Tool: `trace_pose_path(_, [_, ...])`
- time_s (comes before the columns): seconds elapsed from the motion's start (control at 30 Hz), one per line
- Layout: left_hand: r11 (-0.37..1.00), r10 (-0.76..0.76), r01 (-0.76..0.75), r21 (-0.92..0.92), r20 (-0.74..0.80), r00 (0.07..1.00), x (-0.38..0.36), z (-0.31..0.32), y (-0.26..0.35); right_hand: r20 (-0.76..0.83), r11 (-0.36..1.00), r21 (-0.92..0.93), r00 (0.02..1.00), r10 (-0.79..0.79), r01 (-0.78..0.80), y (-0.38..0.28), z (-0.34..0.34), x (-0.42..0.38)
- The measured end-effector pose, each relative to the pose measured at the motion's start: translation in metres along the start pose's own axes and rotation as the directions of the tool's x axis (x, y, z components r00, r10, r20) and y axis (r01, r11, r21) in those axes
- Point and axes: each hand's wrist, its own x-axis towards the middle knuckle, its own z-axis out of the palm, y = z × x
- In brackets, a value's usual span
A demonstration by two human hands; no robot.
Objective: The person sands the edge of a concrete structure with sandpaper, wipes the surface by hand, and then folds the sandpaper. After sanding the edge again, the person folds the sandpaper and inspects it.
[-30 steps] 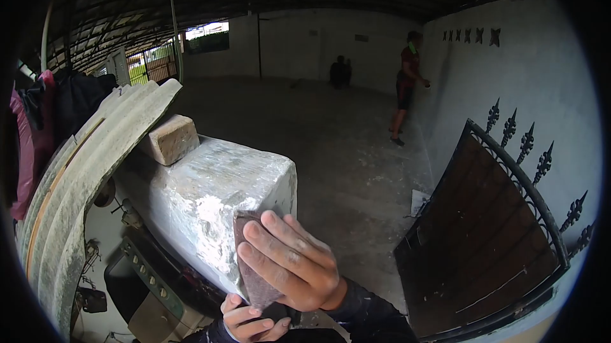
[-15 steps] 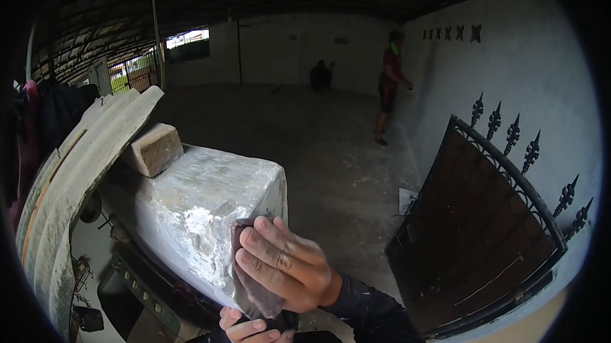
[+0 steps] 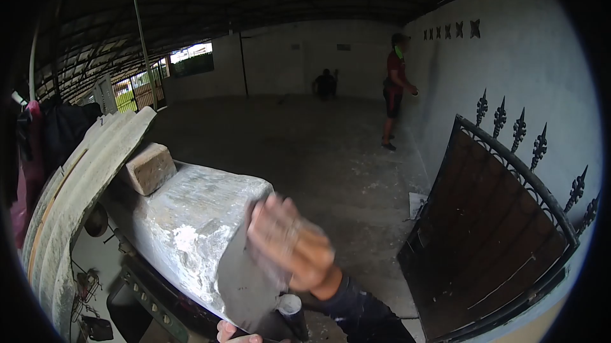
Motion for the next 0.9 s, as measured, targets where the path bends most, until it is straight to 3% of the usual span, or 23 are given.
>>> trace_pose_path(0.07, [0.999,-0.012,0.01,0.035,0.058,0.998,-0.001,-0.001,0.002,0.018,0.982,0.038,0.983,0.183,-0.184,-0.01,-0.005,0.01])
trace_pose_path(0.1, [0.999,-0.007,0.005,0.036,0.053,0.999,-0.002,0.002,0.001,0.074,0.996,0.084,0.997,-0.005,-0.001,-0.017,-0.008,0.0])
trace_pose_path(0.17, [0.997,0.045,-0.043,0.059,-0.039,0.998,-0.007,0.008,-0.002,0.147,0.969,0.22,0.978,-0.147,0.113,-0.014,-0.013,-0.005])
trace_pose_path(0.23, [0.993,0.064,-0.066,0.101,0.018,0.998,-0.013,0.004,-0.001,-0.02,0.988,-0.029,0.989,0.148,-0.149,0.011,-0.002,0.007])
trace_pose_path(0.27, [0.984,0.099,-0.107,0.143,0.061,0.993,-0.013,0.003,-0.001,-0.027,0.982,-0.044,0.982,0.184,-0.186,0.006,-0.002,0.009])
trace_pose_path(0.33, [0.98,0.118,-0.12,0.157,0.02,0.993,-0.016,0.008,-0.003,-0.007,0.995,0.061,0.997,0.08,-0.079,-0.009,-0.006,0.0])
trace_pose_path(0.4, [0.975,0.139,-0.138,0.172,0.006,0.99,-0.013,0.009,-0.005,0.087,0.985,0.071,0.983,-0.163,0.157,-0.015,-0.007,0.0])
trace_pose_path(0.43, [0.977,0.131,-0.132,0.169,0.02,0.991,-0.015,0.005,-0.002,-0.029,0.994,0.012,0.994,0.105,-0.104,-0.007,-0.001,0.002])
trace_pose_path(0.5, [0.974,0.108,-0.114,0.196,0.04,0.993,-0.016,0.005,0.0,-0.03,0.97,-0.052,0.971,0.237,-0.238,-0.012,-0.001,0.007])
trace_pose_path(0.57, [0.973,0.1,-0.093,0.213,-0.026,0.995,-0.016,0.015,-0.001,0.169,0.982,0.041,0.968,-0.187,0.183,-0.024,-0.012,-0.012])
trace_pose_path(0.6, [0.971,0.12,-0.105,0.215,-0.059,0.991,-0.014,0.018,-0.002,0.136,0.979,0.122,0.974,-0.182,0.166,-0.017,-0.008,-0.015])
trace_pose_path(0.63, [0.97,0.132,-0.112,0.215,-0.084,0.988,-0.014,0.017,-0.002,0.007,0.997,0.041,0.997,-0.07,0.07,-0.002,0.001,-0.014])
trace_pose_path(0.7, [0.962,0.158,-0.137,0.235,-0.077,0.984,-0.017,0.018,-0.003,-0.039,0.987,-0.064,0.989,0.144,-0.146,-0.002,0.002,-0.002])
trace_pose_path(0.73, [0.961,0.167,-0.138,0.24,-0.107,0.98,-0.018,0.019,-0.003,0.041,0.992,-0.08,0.994,0.097,-0.093,-0.015,-0.003,-0.006])
trace_pose_path(0.77, [0.959,0.18,-0.141,0.247,-0.14,0.974,-0.016,0.023,-0.006,-0.005,0.943,-0.104,0.948,-0.317,0.315,-0.006,0.011,-0.019])
trace_pose_path(0.8, [0.957,0.181,-0.143,0.253,-0.137,0.974,-0.015,0.031,-0.011,0.002,0.952,-0.054,0.954,-0.3,0.3,0.0,0.008,-0.029])
trace_pose_path(0.83, [0.945,0.251,-0.183,0.271,-0.245,0.936,-0.01,0.041,-0.018,0.011,0.962,-0.005,0.961,-0.275,0.275,0.002,0.003,-0.026])
trace_pose_path(0.87, [0.934,0.308,-0.212,0.289,-0.347,0.886,-0.008,0.044,-0.017,0.022,0.999,-0.037,1.0,-0.022,0.023,0.005,0.002,-0.021])
trace_pose_path(0.9, [0.933,0.296,-0.203,0.298,-0.312,0.903,-0.009,0.04,-0.015,0.026,0.971,-0.074,0.973,0.229,-0.226,0.009,0.001,-0.014])
